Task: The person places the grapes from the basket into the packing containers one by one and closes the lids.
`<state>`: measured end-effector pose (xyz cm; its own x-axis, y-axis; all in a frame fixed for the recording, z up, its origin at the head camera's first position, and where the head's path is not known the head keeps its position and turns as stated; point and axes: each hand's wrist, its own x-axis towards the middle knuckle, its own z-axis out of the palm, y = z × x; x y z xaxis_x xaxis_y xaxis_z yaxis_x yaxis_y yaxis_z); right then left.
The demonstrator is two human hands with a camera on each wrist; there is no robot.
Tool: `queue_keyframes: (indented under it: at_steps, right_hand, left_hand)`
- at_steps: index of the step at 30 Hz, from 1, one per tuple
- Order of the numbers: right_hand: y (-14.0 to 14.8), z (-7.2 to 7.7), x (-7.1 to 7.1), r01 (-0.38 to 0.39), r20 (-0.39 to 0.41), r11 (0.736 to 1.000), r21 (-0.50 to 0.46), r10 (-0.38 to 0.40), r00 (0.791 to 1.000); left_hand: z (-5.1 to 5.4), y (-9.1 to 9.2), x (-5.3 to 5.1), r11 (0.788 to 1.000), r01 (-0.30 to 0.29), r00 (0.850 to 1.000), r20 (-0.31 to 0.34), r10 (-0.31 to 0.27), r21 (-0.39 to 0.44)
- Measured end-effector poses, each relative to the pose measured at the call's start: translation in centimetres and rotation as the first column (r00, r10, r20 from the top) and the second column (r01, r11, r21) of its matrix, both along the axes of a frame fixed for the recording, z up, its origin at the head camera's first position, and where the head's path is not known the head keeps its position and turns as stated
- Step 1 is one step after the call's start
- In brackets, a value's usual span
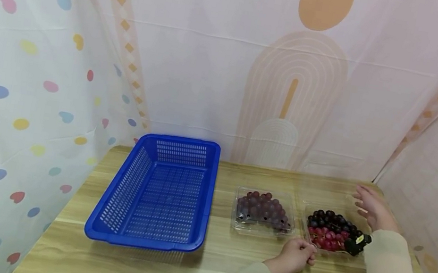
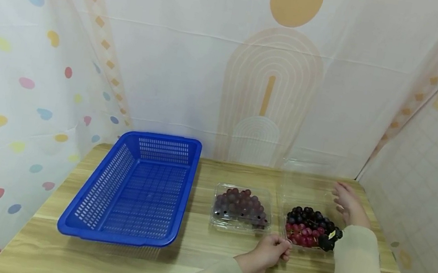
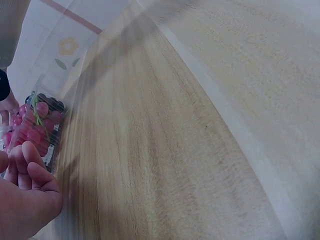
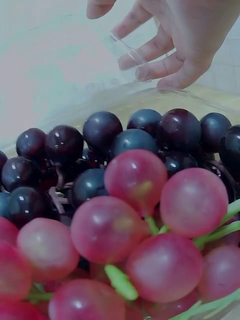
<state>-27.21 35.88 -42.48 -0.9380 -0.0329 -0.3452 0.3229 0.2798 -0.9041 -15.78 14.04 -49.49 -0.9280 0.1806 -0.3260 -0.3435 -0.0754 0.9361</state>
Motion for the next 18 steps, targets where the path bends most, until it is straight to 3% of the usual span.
queue_keyframes:
  at_steps: [11, 18]
  right_hand:
    - [-0.1, 1.3, 0.5, 0.115, -0.054, 0.984, -0.139, -0.123, 0.991]
    - [0.4, 1.8, 0.9, 0.134, -0.078, 0.921, -0.365, -0.173, 0.982]
  left_hand:
    - [0.0, 0.0, 0.1, 1.0, 0.005, 1.0, -0.009, -0.005, -0.017]
    - [-0.1, 0.0, 0.0, 1.0, -0.003, 1.0, -0.007, 0.003, -0.025]
